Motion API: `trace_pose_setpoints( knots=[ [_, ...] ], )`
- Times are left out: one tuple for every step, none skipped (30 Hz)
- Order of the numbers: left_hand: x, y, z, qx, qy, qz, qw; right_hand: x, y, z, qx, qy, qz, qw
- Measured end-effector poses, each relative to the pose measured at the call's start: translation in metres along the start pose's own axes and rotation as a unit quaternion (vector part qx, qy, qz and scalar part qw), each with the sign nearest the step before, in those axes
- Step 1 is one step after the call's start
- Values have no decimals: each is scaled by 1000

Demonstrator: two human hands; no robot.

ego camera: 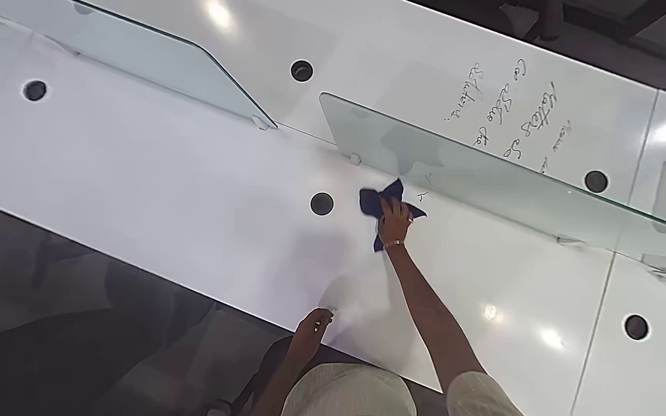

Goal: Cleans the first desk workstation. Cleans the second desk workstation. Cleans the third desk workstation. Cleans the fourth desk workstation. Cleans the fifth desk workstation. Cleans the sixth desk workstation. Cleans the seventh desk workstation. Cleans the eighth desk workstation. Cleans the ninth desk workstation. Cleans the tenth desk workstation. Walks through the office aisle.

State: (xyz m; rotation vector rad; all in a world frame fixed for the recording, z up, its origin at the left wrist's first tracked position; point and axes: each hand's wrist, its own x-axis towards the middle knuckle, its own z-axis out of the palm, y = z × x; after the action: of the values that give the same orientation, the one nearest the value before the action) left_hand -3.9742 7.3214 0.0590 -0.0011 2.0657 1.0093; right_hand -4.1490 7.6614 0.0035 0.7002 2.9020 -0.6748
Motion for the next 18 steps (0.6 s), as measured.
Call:
trace_pose_setpoints(
  knots=[
    [0, -1, -1, 3, -4, -1, 1000, -15, 16, -1, -7, 6, -35, 999],
    [0, -2, -2, 5, -8, 0, 1000, -22, 35, -7, -20, 5, -48, 999],
    [1, -2, -3, 7, -10, 3, 1000, -19, 56, -19, -30, 3, -31, 999],
    [-1, -3, -2, 5, -13, 7, 1000, -14, 80, -33, -38, 10, 11, 999],
    [-3, -2, -2, 2, -13, 11, 1000, -7, 104, -49, -44, 16, 71, 996],
    [0, -1, -4, 0, -5, 18, 1000, 0, 127, -63, -52, 34, 126, 990],
    [1, -2, -6, -3, 5, 23, 1000, 2, 146, -68, -60, 64, 167, 982],
    [2, -3, -8, -7, 16, 24, 1000, -3, 158, -67, -69, 99, 201, 972],
    [0, -5, -6, -13, 25, 19, 999, -9, 164, -65, -72, 134, 234, 960],
    [-2, -6, -4, -18, 29, 10, 999, -9, 161, -61, -68, 164, 273, 946],
    [-6, -9, -3, -22, 27, -3, 999, -5, 148, -58, -53, 179, 319, 929],
    [-10, -13, -2, -25, 23, -11, 999, 1, 129, -56, -32, 185, 368, 911],
    [-12, -17, 0, -26, 20, -14, 999, 12, 106, -54, -15, 182, 404, 896],
    [-12, -20, 3, -27, 20, -12, 999, 22, 80, -50, 1, 173, 413, 894],
    [-13, -24, 5, -25, 23, -9, 999, 26, 51, -41, 13, 148, 392, 908],
    [-13, -26, 9, -23, 20, -8, 999, 26, 23, -28, 20, 126, 339, 932],
    [-14, -25, 12, -23, 16, -8, 1000, 25, -4, -12, 24, 101, 262, 959],
    [-15, -23, 15, -22, 5, -12, 1000, 23, -30, 6, 28, 77, 172, 982]
  ],
)
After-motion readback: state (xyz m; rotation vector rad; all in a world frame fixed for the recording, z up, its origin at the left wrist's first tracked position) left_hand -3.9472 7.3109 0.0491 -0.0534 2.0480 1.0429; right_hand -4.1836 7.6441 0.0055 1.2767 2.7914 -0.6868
